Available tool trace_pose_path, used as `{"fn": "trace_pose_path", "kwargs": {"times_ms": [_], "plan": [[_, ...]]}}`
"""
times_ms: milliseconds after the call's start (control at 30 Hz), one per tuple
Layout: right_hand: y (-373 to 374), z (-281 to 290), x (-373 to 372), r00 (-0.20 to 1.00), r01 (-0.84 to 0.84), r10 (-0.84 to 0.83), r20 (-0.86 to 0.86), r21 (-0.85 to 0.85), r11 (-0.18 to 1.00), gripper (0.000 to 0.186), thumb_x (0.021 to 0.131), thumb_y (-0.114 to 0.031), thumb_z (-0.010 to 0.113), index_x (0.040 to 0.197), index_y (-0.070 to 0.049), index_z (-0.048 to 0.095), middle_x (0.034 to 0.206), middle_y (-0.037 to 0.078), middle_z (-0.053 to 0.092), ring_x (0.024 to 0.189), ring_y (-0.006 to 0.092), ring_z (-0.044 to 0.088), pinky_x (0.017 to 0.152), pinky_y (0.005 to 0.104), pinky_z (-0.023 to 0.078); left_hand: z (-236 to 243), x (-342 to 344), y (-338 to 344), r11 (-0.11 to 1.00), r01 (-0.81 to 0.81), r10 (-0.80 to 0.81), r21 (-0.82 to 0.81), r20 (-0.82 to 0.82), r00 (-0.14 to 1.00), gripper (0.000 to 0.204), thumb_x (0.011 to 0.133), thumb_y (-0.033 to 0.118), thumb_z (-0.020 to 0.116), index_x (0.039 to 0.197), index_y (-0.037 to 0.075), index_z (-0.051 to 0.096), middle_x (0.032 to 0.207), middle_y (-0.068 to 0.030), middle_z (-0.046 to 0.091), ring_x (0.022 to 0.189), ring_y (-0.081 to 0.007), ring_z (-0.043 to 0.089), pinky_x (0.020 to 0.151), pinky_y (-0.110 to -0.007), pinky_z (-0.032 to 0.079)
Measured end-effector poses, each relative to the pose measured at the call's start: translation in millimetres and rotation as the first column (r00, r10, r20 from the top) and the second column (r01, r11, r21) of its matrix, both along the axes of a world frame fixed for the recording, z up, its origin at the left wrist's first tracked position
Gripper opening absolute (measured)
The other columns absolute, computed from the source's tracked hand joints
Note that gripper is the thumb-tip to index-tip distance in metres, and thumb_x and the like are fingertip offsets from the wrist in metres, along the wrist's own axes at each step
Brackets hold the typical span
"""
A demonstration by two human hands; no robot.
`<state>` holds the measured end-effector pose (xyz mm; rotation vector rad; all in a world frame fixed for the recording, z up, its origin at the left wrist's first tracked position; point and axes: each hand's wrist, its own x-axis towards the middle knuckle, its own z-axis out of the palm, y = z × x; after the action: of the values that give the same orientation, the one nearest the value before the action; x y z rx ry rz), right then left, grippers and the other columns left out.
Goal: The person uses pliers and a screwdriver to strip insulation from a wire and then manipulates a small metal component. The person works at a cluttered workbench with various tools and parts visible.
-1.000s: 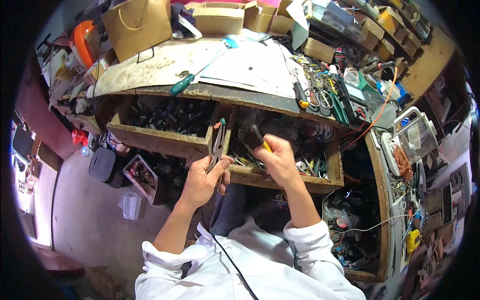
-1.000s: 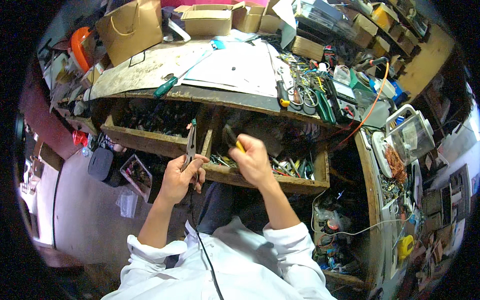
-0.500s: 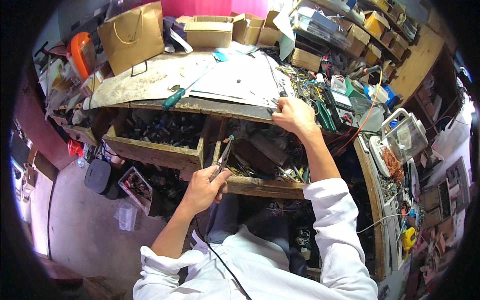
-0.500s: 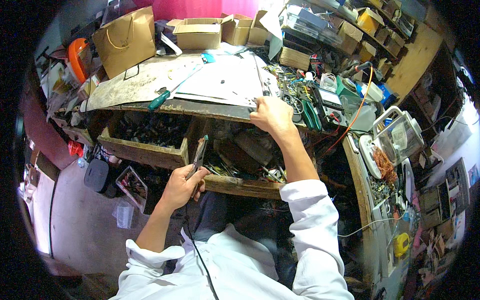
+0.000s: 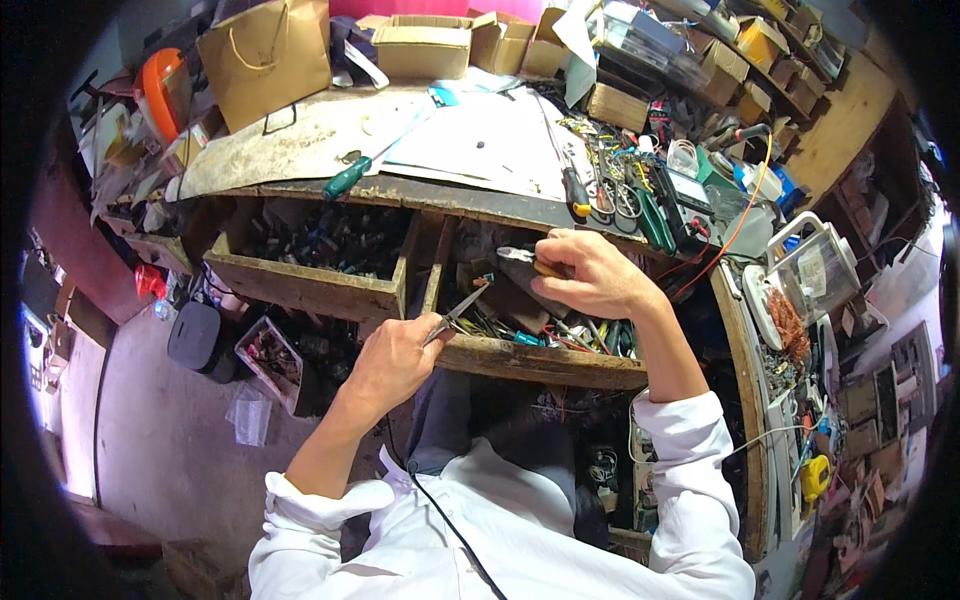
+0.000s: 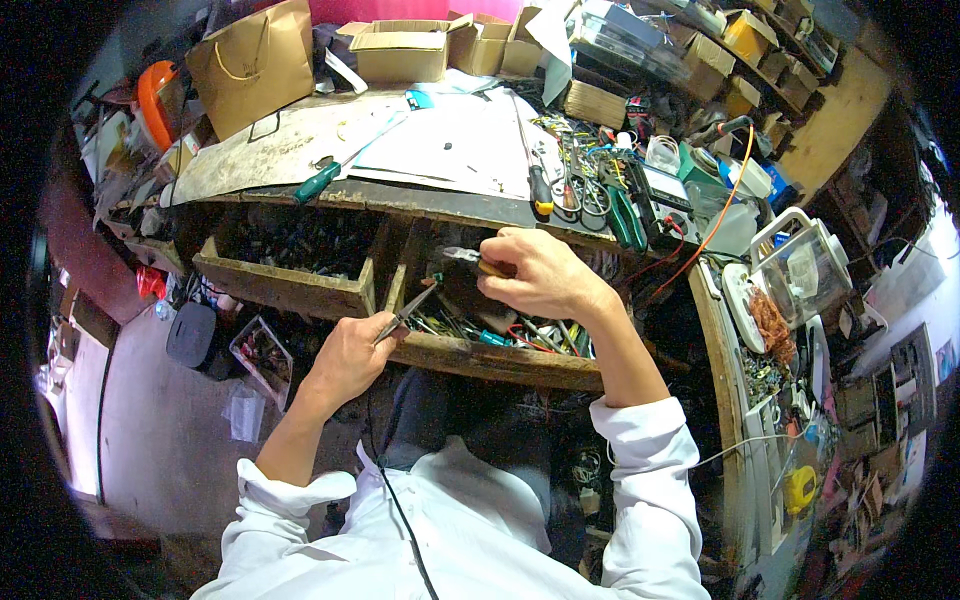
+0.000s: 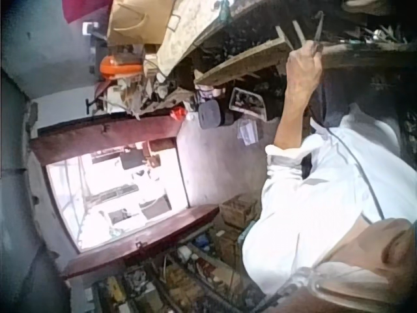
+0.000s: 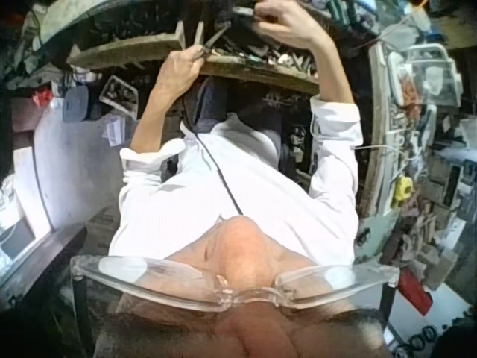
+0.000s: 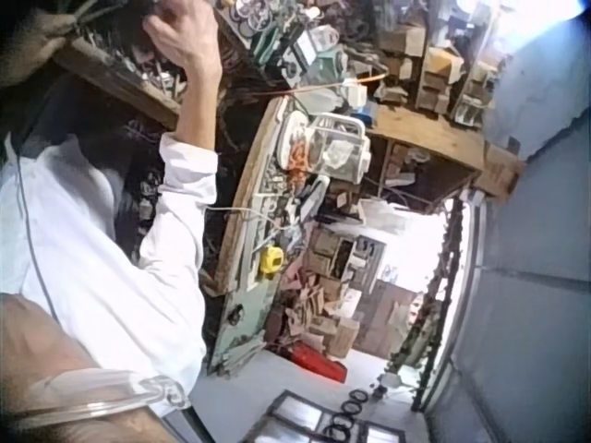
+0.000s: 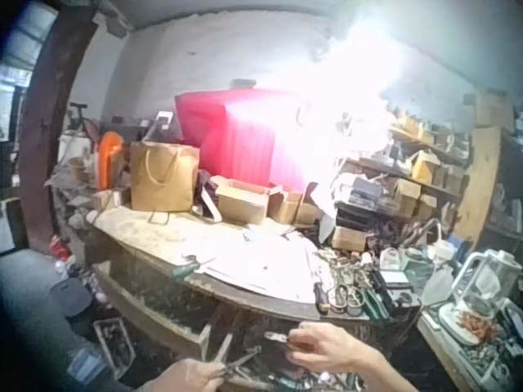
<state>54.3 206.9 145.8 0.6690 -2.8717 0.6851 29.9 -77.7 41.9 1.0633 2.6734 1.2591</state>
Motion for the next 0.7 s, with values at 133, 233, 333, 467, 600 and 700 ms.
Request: {"fn": "trace_pose_path", "kwargs": {"times_ms": [133, 233, 333, 467, 600, 700], "plan": [[-18, 7, 16, 0.994, 0.019, 0.002, -0.109, 0.195, 0.981, 0.023, 0.079, -0.02, 0.069, 0.076, -0.003, 0.055, 0.079, 0.013, 0.053, 0.078, 0.0327, 0.058, 0.071, 0.0431, 0.048, 4, -3, -8, 0.995, -0.013, 0.004, -0.098, -0.091, 0.996, 0.011, 0.094, 0.014, 0.064, 0.098, 0.004, 0.063, 0.082, -0.0235, 0.067, 0.078, -0.0463, 0.064, 0.065, -0.05, 0.051], [-30, 9, 18, 0.972, 0.01, 0.07, -0.225, 0.337, 0.942, 0.021, 0.074, -0.017, 0.072, 0.072, -0.005, 0.056, 0.08, 0.011, 0.052, 0.079, 0.0302, 0.057, 0.069, 0.0413, 0.049, 8, -3, -13, 0.989, -0.011, -0.014, -0.15, -0.162, 0.987, 0.013, 0.093, 0.014, 0.065, 0.094, 0.003, 0.059, 0.08, -0.0226, 0.067, 0.078, -0.0446, 0.066, 0.065, -0.052, 0.052], [-36, 14, 19, 0.968, -0.016, 0.121, -0.22, 0.426, 0.904, 0.019, 0.07, -0.019, 0.075, 0.07, -0.007, 0.059, 0.084, 0.01, 0.054, 0.083, 0.0291, 0.058, 0.071, 0.0414, 0.049, 14, -2, -16, 0.979, -0.01, -0.042, -0.202, -0.25, 0.967, 0.014, 0.093, 0.015, 0.066, 0.09, 0.003, 0.058, 0.076, -0.022, 0.067, 0.076, -0.0425, 0.068, 0.064, -0.051, 0.054], [-39, 20, 15, 0.962, -0.071, 0.187, -0.202, 0.473, 0.878, 0.019, 0.069, -0.022, 0.076, 0.072, -0.008, 0.063, 0.085, 0.009, 0.055, 0.086, 0.0286, 0.058, 0.074, 0.0412, 0.049, 11, -3, -24, 0.972, -0.016, -0.046, -0.234, -0.258, 0.965, 0.012, 0.091, 0.012, 0.065, 0.092, 0.003, 0.057, 0.078, -0.0215, 0.066, 0.077, -0.0426, 0.067, 0.065, -0.051, 0.054], [-41, 22, 14, 0.956, -0.111, 0.236, -0.176, 0.528, 0.842, 0.019, 0.069, -0.024, 0.076, 0.074, -0.009, 0.066, 0.086, 0.008, 0.056, 0.088, 0.0279, 0.058, 0.075, 0.0404, 0.049, 6, -3, -29, 0.973, -0.009, -0.048, -0.231, -0.24, 0.97, 0.011, 0.09, 0.012, 0.064, 0.092, 0.004, 0.057, 0.079, -0.0208, 0.065, 0.077, -0.0422, 0.066, 0.065, -0.05, 0.053], [-42, 19, 12, 0.945, -0.138, 0.276, -0.173, 0.555, 0.821, 0.017, 0.071, -0.023, 0.075, 0.074, -0.008, 0.067, 0.086, 0.008, 0.058, 0.088, 0.0266, 0.059, 0.076, 0.0399, 0.049, 5, -4, -29, 0.968, -0.019, -0.056, -0.252, -0.288, 0.956, 0.011, 0.09, 0.013, 0.065, 0.093, 0.005, 0.058, 0.079, -0.0201, 0.066, 0.076, -0.0409, 0.067, 0.065, -0.05, 0.054]]}}
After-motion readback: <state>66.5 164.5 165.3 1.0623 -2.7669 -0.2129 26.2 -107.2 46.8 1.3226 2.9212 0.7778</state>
